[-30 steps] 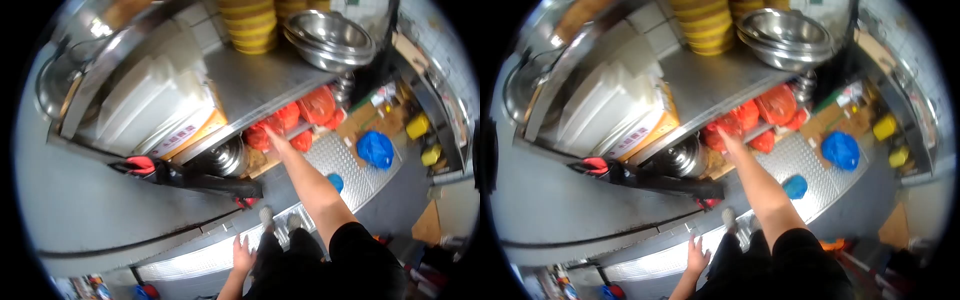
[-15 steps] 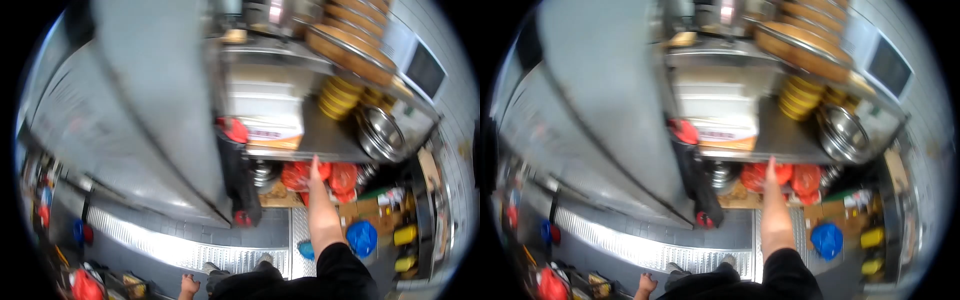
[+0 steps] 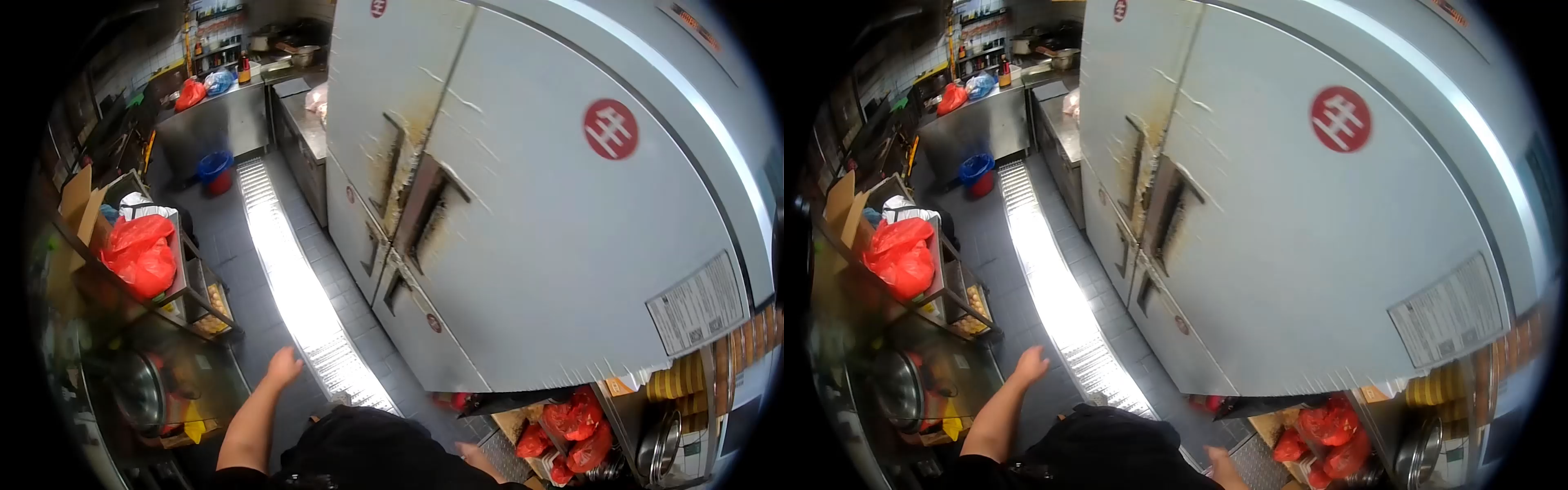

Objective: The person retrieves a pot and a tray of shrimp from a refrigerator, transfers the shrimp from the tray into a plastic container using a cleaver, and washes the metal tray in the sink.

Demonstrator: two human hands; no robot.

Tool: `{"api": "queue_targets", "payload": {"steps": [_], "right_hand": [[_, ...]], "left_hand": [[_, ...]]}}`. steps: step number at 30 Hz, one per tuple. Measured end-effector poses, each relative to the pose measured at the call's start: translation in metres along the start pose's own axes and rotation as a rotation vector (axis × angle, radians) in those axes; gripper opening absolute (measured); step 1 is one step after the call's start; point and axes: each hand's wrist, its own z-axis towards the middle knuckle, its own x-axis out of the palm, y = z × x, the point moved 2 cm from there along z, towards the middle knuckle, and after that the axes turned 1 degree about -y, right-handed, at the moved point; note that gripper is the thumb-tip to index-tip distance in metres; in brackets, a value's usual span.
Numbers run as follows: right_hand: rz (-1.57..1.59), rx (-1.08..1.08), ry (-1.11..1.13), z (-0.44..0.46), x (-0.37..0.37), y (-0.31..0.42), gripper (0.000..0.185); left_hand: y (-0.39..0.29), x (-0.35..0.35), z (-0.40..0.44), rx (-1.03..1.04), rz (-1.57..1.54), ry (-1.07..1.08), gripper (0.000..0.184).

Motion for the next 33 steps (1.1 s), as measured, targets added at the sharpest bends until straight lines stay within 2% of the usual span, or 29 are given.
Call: {"api": "queue_targets", "payload": {"steps": [1, 2, 4, 6, 9, 12, 14, 17, 20, 21, 24, 28, 31, 33], "right_hand": [[-0.001, -0.027, -0.008, 0.008, 0.01, 0.024, 0.061], [-0.001, -0.054, -0.016, -0.036, 0.023, 0.071, 0.063], [-0.067, -0.302, -0.053, -0.061, 0.049, 0.13, 0.066], [-0.324, -0.687, -0.137, -0.023, 0.066, 0.173, 0.068], [-0.361, -0.872, -0.079, -0.071, 0.098, 0.241, 0.069], [-0.38, -0.887, -0.034, -0.082, 0.118, 0.297, 0.069], [-0.389, -0.891, -0.059, -0.116, 0.113, 0.336, 0.067], [-0.292, -0.93, -0.049, -0.119, 0.105, 0.385, 0.064], [-0.175, -0.984, -0.004, -0.11, 0.097, 0.448, 0.061], [-0.142, -1.0, 0.011, -0.111, 0.094, 0.472, 0.06], [-0.136, -1.115, -0.039, -0.127, 0.091, 0.548, 0.058], [-0.339, -1.214, -0.011, -0.162, 0.092, 0.651, 0.057], [-0.367, -1.429, -0.045, -0.191, 0.092, 0.716, 0.055], [-0.314, -1.44, -0.02, -0.214, 0.093, 0.747, 0.053]], "left_hand": [[0.001, -0.008, 0.028, 0.024, -0.029, -0.017, 0.049], [-0.011, -0.028, 0.059, 0.05, -0.058, -0.001, 0.051], [-0.043, -0.057, 0.12, 0.152, -0.105, -0.027, 0.056], [-0.115, -0.109, 0.172, 0.197, -0.113, -0.005, 0.054], [-0.194, -0.166, 0.248, 0.438, -0.281, -0.201, 0.054], [-0.279, -0.223, 0.312, 0.541, -0.451, -0.283, 0.058], [-0.322, -0.232, 0.367, 0.548, -0.553, -0.363, 0.06], [-0.378, -0.246, 0.431, 0.556, -0.542, -0.449, 0.056], [-0.427, -0.264, 0.477, 0.455, -0.525, -0.366, 0.052], [-0.434, -0.262, 0.494, 0.481, -0.56, -0.427, 0.052], [-0.451, -0.262, 0.533, 0.509, -0.667, -0.353, 0.052], [-0.464, -0.267, 0.567, 0.401, -0.882, 0.066, 0.049], [-0.474, -0.268, 0.591, 0.432, -0.848, 0.107, 0.044], [-0.476, -0.267, 0.597, 0.511, -0.763, 0.043, 0.039]]}}
